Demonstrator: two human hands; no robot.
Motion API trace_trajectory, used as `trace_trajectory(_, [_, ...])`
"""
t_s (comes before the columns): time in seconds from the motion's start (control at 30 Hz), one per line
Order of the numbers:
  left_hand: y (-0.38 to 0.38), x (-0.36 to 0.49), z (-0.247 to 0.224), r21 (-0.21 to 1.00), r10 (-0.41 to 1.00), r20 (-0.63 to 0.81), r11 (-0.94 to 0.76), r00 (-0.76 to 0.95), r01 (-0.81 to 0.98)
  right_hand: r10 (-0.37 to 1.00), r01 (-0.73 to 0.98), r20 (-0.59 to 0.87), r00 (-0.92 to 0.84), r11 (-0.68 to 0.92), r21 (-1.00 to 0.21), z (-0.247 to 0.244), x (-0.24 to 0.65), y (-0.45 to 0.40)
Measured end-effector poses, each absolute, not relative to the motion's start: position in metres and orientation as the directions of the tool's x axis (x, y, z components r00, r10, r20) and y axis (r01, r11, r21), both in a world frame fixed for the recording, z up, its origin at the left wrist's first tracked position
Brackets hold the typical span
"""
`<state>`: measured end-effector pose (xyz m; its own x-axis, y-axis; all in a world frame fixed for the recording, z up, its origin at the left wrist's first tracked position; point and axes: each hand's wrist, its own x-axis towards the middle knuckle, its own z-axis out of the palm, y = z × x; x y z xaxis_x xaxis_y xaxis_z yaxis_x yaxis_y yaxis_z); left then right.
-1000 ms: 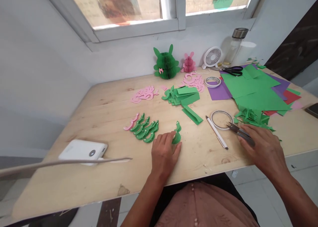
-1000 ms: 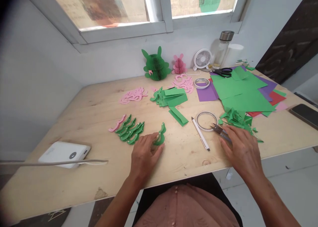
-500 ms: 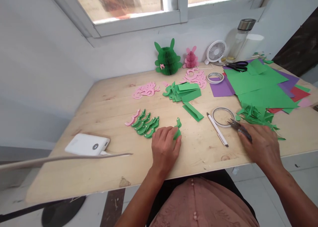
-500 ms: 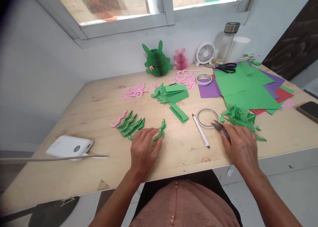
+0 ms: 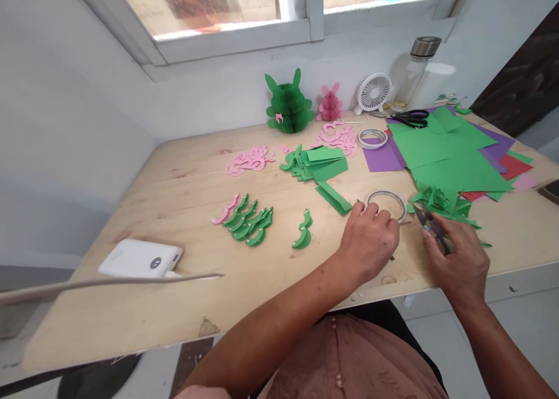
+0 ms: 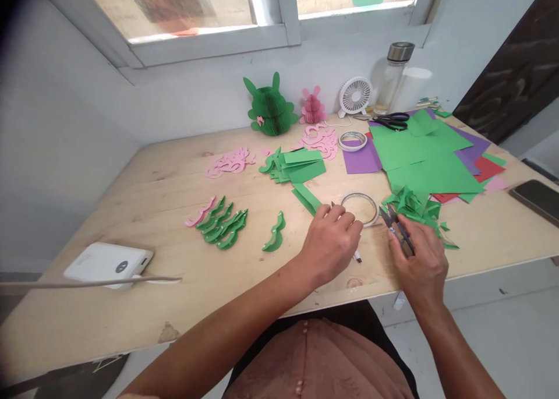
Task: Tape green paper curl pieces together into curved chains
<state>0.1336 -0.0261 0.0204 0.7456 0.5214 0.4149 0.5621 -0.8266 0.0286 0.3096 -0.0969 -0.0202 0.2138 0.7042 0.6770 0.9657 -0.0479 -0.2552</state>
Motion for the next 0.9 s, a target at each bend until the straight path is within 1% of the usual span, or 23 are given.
trace_trajectory(0.1, [-0.021, 0.149, 0.019, 0.027, 0.522, 0.388, -0.83, 0.76, 0.557, 0.705, 0.95, 0.666, 0.243, -0.035, -0.31, -0.018, 0.308, -0.098])
trace_trajectory(0.23, [-0.017, 0.161, 0.017, 0.066, 0.547, 0.361, -0.823, 0.755, 0.564, 0.699, 0.93, 0.661, 0.275, -0.02, -0.367, -0.016, 0.307, -0.099])
trace_trajectory(0.47, [-0.014, 0.177, 0.011, 0.086, 0.572, 0.289, -0.814, 0.767, 0.575, 0.684, 0.911, 0.661, 0.309, -0.013, -0.413, -0.015, 0.309, -0.1])
trace_trajectory(0.63, [-0.013, 0.183, 0.007, 0.151, 0.621, 0.238, -0.783, 0.747, 0.603, 0.689, 0.9, 0.653, 0.315, 0.003, -0.437, -0.014, 0.309, -0.1])
trace_trajectory(0.77, [-0.012, 0.184, 0.005, 0.204, 0.655, 0.241, -0.755, 0.716, 0.623, 0.704, 0.88, 0.624, 0.34, -0.004, -0.474, -0.014, 0.31, -0.1])
trace_trajectory(0.9, [-0.012, 0.186, 0.002, 0.228, 0.663, 0.246, -0.748, 0.707, 0.623, 0.712, 0.859, 0.598, 0.367, -0.012, -0.513, -0.015, 0.312, -0.1])
